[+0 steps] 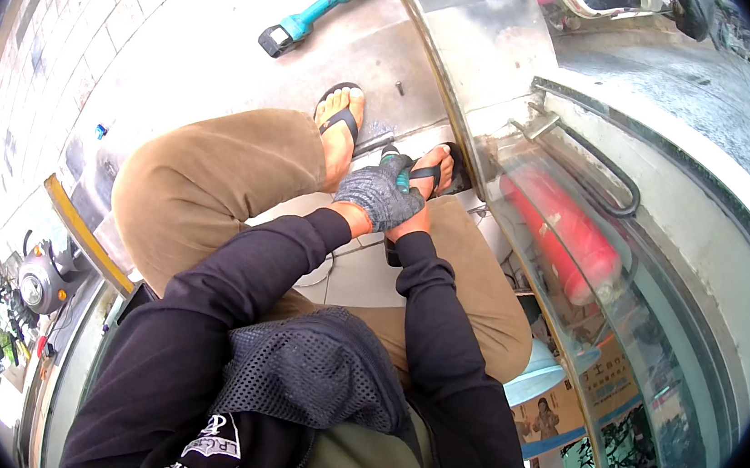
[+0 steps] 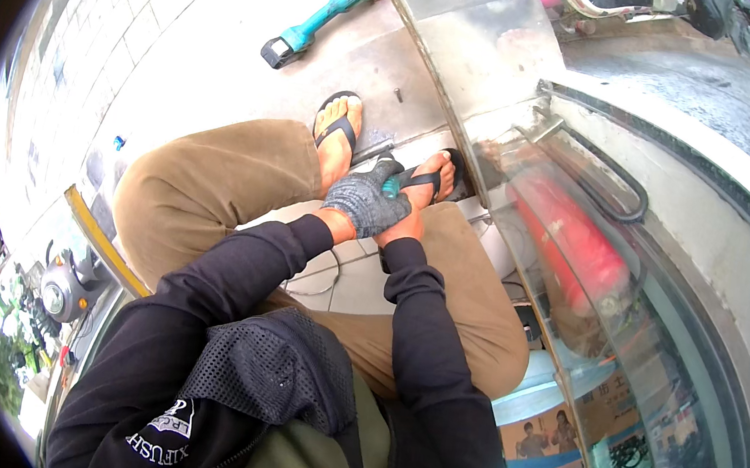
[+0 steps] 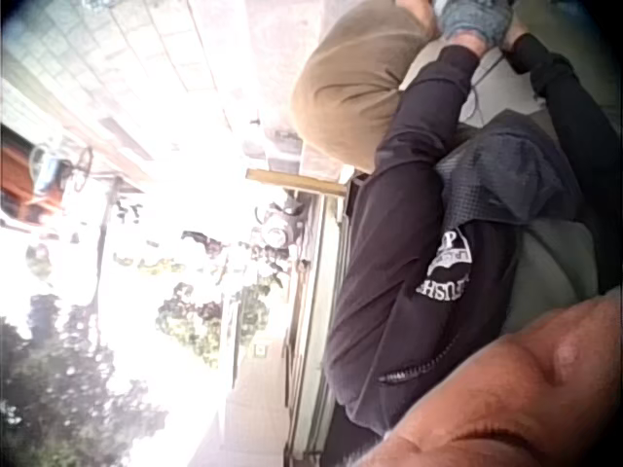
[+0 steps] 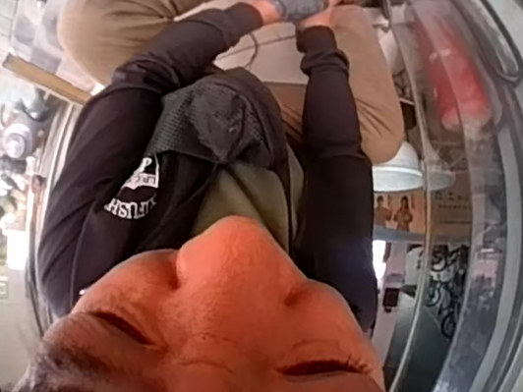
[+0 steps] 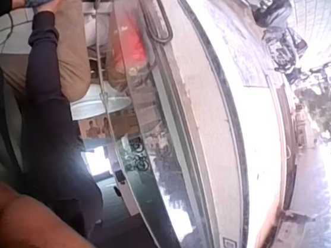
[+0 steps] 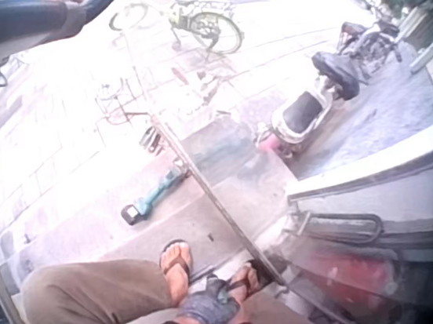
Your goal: The person sits on the ground and uses a cordless drill to make holes in a metal frame. They hold the drill with both hands, position it on the frame, and operate it to create holes.
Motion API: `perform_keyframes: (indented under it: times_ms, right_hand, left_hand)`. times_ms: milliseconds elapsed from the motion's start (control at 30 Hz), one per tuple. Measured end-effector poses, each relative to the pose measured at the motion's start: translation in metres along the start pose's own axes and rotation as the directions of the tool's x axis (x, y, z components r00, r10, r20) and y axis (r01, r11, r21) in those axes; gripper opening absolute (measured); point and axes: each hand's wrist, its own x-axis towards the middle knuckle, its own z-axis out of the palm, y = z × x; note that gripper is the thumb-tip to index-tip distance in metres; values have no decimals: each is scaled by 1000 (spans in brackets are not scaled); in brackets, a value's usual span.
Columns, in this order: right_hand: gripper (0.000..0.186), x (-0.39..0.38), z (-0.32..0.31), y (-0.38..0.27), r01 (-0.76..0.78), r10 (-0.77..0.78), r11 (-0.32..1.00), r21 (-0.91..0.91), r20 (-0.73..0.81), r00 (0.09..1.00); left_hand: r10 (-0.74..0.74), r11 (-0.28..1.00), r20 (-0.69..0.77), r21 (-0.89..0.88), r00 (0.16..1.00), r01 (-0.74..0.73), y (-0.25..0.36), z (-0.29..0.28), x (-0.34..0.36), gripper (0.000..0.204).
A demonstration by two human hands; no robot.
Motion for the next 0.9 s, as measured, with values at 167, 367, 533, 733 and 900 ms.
perform_keyframes:
  times_ms: [167, 367, 533, 733, 900]
  right_hand:
    - [60, -2, -9, -17, -85, 84, 996, 25, 36, 996]
    - [59, 1, -1, -5, 9, -9, 999, 32, -11, 1000]
    - [60, 1, 0, -4, -26, 26, 998, 52, -10, 1000]
    - [59, -1, -2, -6, -2, 2, 998, 55, -9, 1000]
    - [58, 5, 10, 9, 48, -46, 995, 89, -20, 999]
  left_hand:
    - [-25, 1000, -3, 18, 1000, 25, -2, -1, -1, 60]
    - [-28, 999, 28, 25, 999, 27, 3, -5, -3, 60]
    - [-37, 999, 40, 14, 998, 37, 0, -2, 0, 61]
    - [16, 1000, -8, 2, 1000, -16, -9, 6, 2, 60]
    - [24, 999, -4, 28, 1000, -24, -4, 3, 1, 57]
